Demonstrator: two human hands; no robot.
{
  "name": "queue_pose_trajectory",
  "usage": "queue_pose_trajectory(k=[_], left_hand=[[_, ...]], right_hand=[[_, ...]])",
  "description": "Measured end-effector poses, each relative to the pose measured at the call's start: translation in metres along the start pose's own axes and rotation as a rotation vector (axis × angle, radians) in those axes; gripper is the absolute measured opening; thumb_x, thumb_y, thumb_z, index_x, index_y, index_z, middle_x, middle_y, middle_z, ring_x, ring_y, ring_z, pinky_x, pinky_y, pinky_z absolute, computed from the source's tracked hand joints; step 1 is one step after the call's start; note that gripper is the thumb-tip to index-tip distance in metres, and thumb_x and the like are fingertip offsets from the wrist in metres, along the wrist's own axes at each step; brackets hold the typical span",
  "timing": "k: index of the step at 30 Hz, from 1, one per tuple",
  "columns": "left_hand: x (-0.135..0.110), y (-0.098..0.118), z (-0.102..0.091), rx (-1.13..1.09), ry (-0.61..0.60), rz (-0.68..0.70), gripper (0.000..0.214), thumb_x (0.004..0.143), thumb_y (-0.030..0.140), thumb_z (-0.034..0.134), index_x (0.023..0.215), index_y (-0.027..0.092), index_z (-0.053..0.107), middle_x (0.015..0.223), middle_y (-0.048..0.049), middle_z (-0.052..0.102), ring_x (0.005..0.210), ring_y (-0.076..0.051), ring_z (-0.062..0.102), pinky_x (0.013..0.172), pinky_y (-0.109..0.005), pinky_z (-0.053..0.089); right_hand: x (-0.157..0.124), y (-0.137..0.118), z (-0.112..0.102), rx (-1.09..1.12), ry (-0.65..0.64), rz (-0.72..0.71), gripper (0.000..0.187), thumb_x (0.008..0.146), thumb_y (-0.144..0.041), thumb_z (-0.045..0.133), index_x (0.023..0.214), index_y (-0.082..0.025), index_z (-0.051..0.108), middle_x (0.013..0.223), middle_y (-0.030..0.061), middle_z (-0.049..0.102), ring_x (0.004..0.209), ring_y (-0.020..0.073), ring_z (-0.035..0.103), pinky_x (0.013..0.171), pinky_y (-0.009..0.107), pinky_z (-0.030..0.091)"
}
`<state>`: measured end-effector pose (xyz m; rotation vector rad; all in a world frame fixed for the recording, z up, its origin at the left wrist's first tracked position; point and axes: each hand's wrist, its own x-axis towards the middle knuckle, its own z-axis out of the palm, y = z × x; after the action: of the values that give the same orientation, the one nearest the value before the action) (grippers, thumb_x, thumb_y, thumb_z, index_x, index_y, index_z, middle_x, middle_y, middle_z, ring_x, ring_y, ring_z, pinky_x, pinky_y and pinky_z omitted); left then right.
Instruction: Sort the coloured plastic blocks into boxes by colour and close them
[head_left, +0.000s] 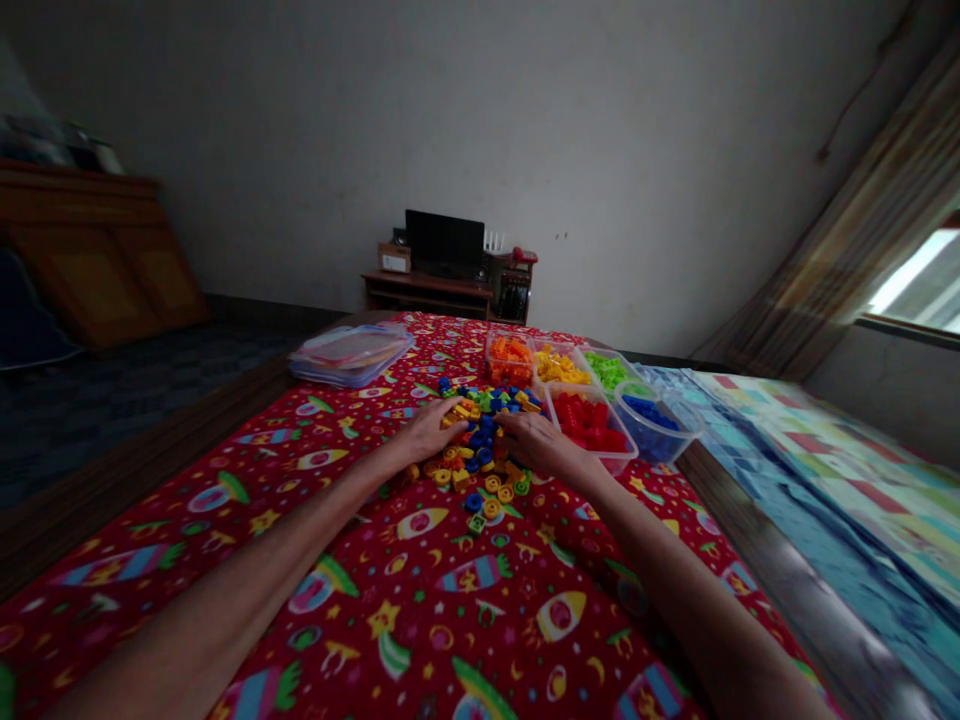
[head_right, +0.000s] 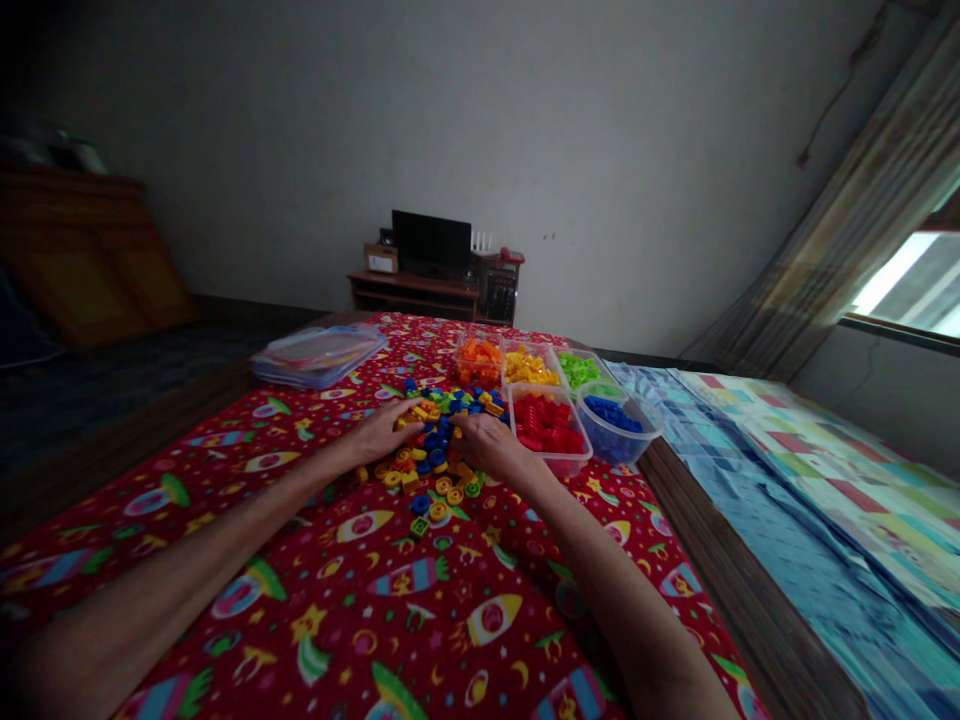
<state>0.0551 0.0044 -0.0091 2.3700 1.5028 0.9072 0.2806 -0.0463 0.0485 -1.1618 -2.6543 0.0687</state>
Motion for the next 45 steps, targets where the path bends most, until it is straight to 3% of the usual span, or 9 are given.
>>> queue_pose_trajectory(k=[3, 9, 13, 19, 25, 30, 35, 39, 45], left_hand=[[0.001, 0.004, -0.006, 0.004, -0.018, 0.018, 0.047, 0.075, 0.044, 0.056, 0.112, 0.017, 0.064, 0.106, -0.0104, 0.066, 0.098, -0.025, 0.06, 0.088, -0.036, 0.048], [0.004, 0.003, -0.015, -0.104, -0.063, 0.035, 0.028, 0.073, 0.033, 0.054, 0.089, 0.017, 0.069, 0.09, -0.0064, 0.069, 0.082, -0.02, 0.063, 0.074, -0.029, 0.051], [0.004, 0.008, -0.018, -0.143, -0.089, 0.051, 0.023, 0.073, 0.029, 0.053, 0.086, 0.018, 0.068, 0.089, -0.0041, 0.07, 0.082, -0.019, 0.064, 0.074, -0.028, 0.05], [0.002, 0.028, -0.024, -0.031, 0.034, 0.183, 0.02, 0.077, 0.032, 0.06, 0.09, 0.021, 0.07, 0.097, -0.0052, 0.068, 0.094, -0.021, 0.06, 0.088, -0.034, 0.046], [-0.005, 0.039, -0.013, 0.035, -0.163, 0.396, 0.02, 0.078, 0.032, 0.064, 0.095, 0.023, 0.07, 0.093, -0.0043, 0.067, 0.093, -0.02, 0.06, 0.086, -0.031, 0.046], [-0.004, 0.036, -0.014, 0.088, -0.205, 0.293, 0.02, 0.075, 0.016, 0.059, 0.09, 0.021, 0.07, 0.089, -0.0035, 0.07, 0.086, -0.018, 0.063, 0.082, -0.028, 0.048], [0.0, 0.03, -0.025, -0.054, -0.144, 0.11, 0.028, 0.073, 0.024, 0.055, 0.097, 0.02, 0.069, 0.092, -0.0016, 0.071, 0.082, -0.018, 0.064, 0.075, -0.027, 0.051], [0.004, 0.019, -0.024, -0.081, -0.059, 0.031, 0.032, 0.072, 0.029, 0.057, 0.1, 0.02, 0.067, 0.092, -0.0024, 0.07, 0.082, -0.019, 0.064, 0.074, -0.028, 0.051], [0.001, 0.016, -0.012, 0.095, -0.031, 0.14, 0.019, 0.074, 0.027, 0.06, 0.09, 0.02, 0.067, 0.088, -0.0051, 0.063, 0.085, -0.021, 0.06, 0.079, -0.032, 0.049]], right_hand=[[-0.002, -0.001, -0.003, -0.059, -0.007, 0.059, 0.034, 0.09, -0.024, 0.049, 0.121, -0.01, 0.054, 0.099, 0.0144, 0.067, 0.093, 0.0205, 0.062, 0.076, 0.027, 0.044], [0.001, -0.013, 0.0, -0.122, -0.04, 0.09, 0.036, 0.09, -0.031, 0.05, 0.123, -0.016, 0.052, 0.099, 0.0112, 0.067, 0.088, 0.0193, 0.061, 0.067, 0.025, 0.039], [0.003, -0.015, 0.007, -0.112, -0.011, 0.021, 0.024, 0.087, -0.022, 0.049, 0.109, -0.014, 0.057, 0.093, 0.0103, 0.066, 0.08, 0.0157, 0.058, 0.064, 0.023, 0.034], [0.0, -0.002, 0.0, -0.064, 0.142, 0.031, 0.017, 0.084, -0.013, 0.042, 0.092, -0.01, 0.058, 0.076, 0.0072, 0.061, 0.066, 0.0134, 0.05, 0.061, 0.024, 0.032], [0.004, 0.006, 0.008, -0.059, 0.162, 0.014, 0.024, 0.083, -0.009, 0.042, 0.098, -0.01, 0.061, 0.086, 0.0108, 0.063, 0.077, 0.0165, 0.055, 0.07, 0.026, 0.039], [0.012, 0.005, 0.019, -0.049, 0.073, -0.16, 0.042, 0.078, 0.0, 0.044, 0.116, -0.013, 0.057, 0.113, 0.0138, 0.06, 0.099, 0.0184, 0.055, 0.087, 0.029, 0.039], [0.012, 0.001, 0.018, -0.099, 0.002, -0.07, 0.041, 0.082, -0.002, 0.045, 0.12, -0.013, 0.056, 0.1, 0.0119, 0.065, 0.092, 0.0171, 0.057, 0.083, 0.027, 0.039], [0.008, -0.002, 0.014, -0.07, 0.041, 0.012, 0.031, 0.088, -0.015, 0.046, 0.116, -0.011, 0.058, 0.095, 0.0122, 0.066, 0.09, 0.0182, 0.058, 0.078, 0.026, 0.041], [0.013, -0.003, 0.022, -0.142, 0.086, 0.041, 0.037, 0.086, -0.008, 0.039, 0.119, -0.014, 0.055, 0.103, 0.0124, 0.063, 0.094, 0.0198, 0.056, 0.08, 0.028, 0.042]])
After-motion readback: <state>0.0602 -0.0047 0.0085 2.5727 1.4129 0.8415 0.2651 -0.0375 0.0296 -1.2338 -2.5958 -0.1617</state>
